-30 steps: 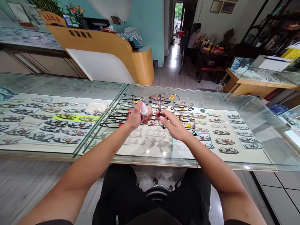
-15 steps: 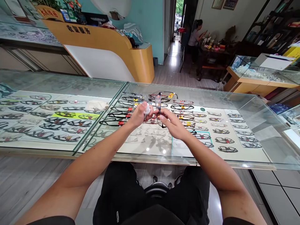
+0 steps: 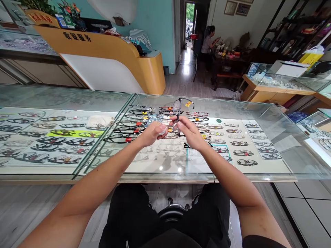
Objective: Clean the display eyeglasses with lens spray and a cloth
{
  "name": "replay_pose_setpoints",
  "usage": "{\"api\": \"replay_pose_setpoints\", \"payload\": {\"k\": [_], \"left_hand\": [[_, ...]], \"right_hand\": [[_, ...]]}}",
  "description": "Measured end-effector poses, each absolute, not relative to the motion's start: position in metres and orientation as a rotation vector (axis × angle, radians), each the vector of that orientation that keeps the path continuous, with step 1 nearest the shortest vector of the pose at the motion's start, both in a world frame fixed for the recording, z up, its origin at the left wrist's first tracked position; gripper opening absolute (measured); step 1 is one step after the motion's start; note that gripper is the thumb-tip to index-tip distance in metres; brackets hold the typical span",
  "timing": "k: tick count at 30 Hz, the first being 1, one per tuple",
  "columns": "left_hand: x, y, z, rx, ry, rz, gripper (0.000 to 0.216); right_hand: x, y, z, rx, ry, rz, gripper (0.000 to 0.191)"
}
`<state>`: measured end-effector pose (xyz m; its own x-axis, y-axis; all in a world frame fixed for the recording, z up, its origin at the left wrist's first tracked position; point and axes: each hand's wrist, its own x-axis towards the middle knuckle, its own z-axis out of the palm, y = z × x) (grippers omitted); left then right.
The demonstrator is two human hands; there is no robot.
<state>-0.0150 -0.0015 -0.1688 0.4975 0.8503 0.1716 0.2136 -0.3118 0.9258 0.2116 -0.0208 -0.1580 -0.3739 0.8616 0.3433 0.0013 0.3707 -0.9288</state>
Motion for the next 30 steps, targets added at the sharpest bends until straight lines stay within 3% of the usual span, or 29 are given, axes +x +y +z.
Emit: {"api": "replay_pose_setpoints", "payload": {"k": [13,22,27,30], "left_hand": [[-0.028,0.005,-0.164,1.722,0.895,1.119,0.076],[-0.029,0.007,-0.167,2.383,1.298,1.657,0.043],[-0.025,0.017,-0.178,2.583,1.423,1.956,0.053],[-0.021,0.020,-0.184,2.599,1.425,2.098,0.073]], "right_hand": [[0.222,-0.018,-0.151,-0.754,-1.534,1.218,0.039],[0.218,-0.029,-0.142,-0.665,-1.477,1.389,0.034],[0.205,-0.046,-0.137,-0.537,-1.480,1.609,0.037],[0.197,-0.051,-0.144,-0.447,-1.467,1.740,0.035]]}}
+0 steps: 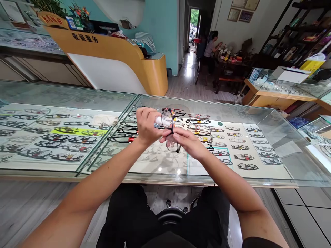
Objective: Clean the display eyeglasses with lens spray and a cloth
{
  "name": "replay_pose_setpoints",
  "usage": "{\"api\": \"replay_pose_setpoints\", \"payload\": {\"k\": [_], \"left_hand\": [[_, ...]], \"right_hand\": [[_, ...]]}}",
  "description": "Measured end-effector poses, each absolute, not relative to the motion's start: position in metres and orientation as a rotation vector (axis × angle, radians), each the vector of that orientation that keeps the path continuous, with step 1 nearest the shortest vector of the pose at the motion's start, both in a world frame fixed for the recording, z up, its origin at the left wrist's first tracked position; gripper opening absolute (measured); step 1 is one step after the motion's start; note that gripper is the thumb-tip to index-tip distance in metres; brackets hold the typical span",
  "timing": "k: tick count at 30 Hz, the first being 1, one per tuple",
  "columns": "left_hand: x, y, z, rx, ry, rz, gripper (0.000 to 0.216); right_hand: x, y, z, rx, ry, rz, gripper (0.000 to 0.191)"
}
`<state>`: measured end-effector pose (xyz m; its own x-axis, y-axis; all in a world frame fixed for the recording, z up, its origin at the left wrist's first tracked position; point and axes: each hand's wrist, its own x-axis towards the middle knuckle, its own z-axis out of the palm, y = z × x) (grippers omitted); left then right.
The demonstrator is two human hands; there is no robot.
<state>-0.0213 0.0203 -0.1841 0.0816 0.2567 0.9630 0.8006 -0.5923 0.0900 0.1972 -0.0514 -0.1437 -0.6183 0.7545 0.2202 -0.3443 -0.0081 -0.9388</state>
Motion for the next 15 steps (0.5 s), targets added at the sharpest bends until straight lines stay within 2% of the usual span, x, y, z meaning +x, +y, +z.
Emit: {"api": "replay_pose_setpoints", "payload": {"k": [2,4,15], "left_hand": [[-0.0188,0.0207,-0.1865,-1.863,-1.024,-1.562,0.087],[-0.0168,0.0196,-0.1869,-1.846,-1.009,-1.582,0.092],[-0.0161,0.0149,-0.1821,-1.847,-1.053,-1.539,0.082]], "right_hand": [[0.1934,-0.0530,-0.1484,-0.422,-1.454,1.789,0.036],[0.1910,-0.0536,-0.1514,-0.419,-1.442,1.806,0.037],[0.1880,-0.0542,-0.1527,-0.398,-1.401,1.843,0.037]]}}
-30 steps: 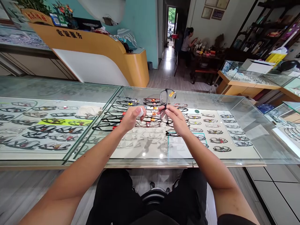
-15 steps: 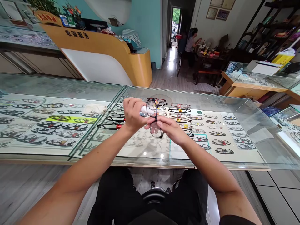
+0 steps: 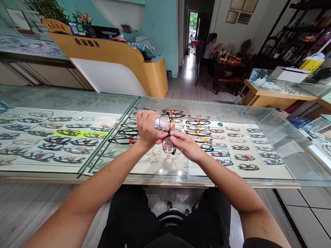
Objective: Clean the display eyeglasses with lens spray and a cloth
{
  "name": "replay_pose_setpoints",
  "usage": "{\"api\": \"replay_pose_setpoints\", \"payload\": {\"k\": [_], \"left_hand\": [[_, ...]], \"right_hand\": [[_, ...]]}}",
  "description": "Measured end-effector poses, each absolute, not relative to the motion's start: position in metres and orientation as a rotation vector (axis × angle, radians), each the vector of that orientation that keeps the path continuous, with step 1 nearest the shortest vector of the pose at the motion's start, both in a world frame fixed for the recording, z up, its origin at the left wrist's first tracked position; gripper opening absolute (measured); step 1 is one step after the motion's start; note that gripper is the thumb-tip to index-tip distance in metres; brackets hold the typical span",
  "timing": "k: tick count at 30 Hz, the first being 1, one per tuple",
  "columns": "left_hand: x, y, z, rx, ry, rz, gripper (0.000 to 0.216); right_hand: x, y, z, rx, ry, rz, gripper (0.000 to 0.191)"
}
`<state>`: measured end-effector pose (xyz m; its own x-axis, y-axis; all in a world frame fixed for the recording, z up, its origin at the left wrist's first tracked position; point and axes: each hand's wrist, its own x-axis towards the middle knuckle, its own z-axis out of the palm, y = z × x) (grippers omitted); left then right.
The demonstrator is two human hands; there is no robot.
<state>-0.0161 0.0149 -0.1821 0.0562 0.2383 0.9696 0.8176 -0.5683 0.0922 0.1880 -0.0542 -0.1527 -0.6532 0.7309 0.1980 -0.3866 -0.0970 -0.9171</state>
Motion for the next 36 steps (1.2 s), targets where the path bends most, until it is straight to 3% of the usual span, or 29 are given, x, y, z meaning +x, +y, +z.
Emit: {"api": "replay_pose_setpoints", "payload": {"k": [5,13,21,31,36], "left_hand": [[-0.016,0.014,-0.184,-1.890,-1.014,-1.576,0.084],[-0.007,0.005,-0.188,-1.996,-1.140,-1.417,0.054],[-0.001,-0.003,-0.187,-2.112,-0.984,-1.375,0.040],[-0.032,0.011,-0.174,-1.976,-1.164,-1.522,0.051],[-0.096,0.034,-0.157,-1.557,-1.523,-1.763,0.020]], "right_hand": [[0.191,-0.056,-0.147,-0.415,-1.376,1.812,0.039],[0.201,-0.055,-0.134,-0.621,-1.280,1.496,0.043],[0.193,-0.050,-0.147,-0.687,-1.229,1.507,0.046],[0.199,-0.053,-0.137,-0.635,-1.244,1.483,0.042],[0.215,-0.051,-0.137,-0.646,-1.334,1.376,0.035]]}}
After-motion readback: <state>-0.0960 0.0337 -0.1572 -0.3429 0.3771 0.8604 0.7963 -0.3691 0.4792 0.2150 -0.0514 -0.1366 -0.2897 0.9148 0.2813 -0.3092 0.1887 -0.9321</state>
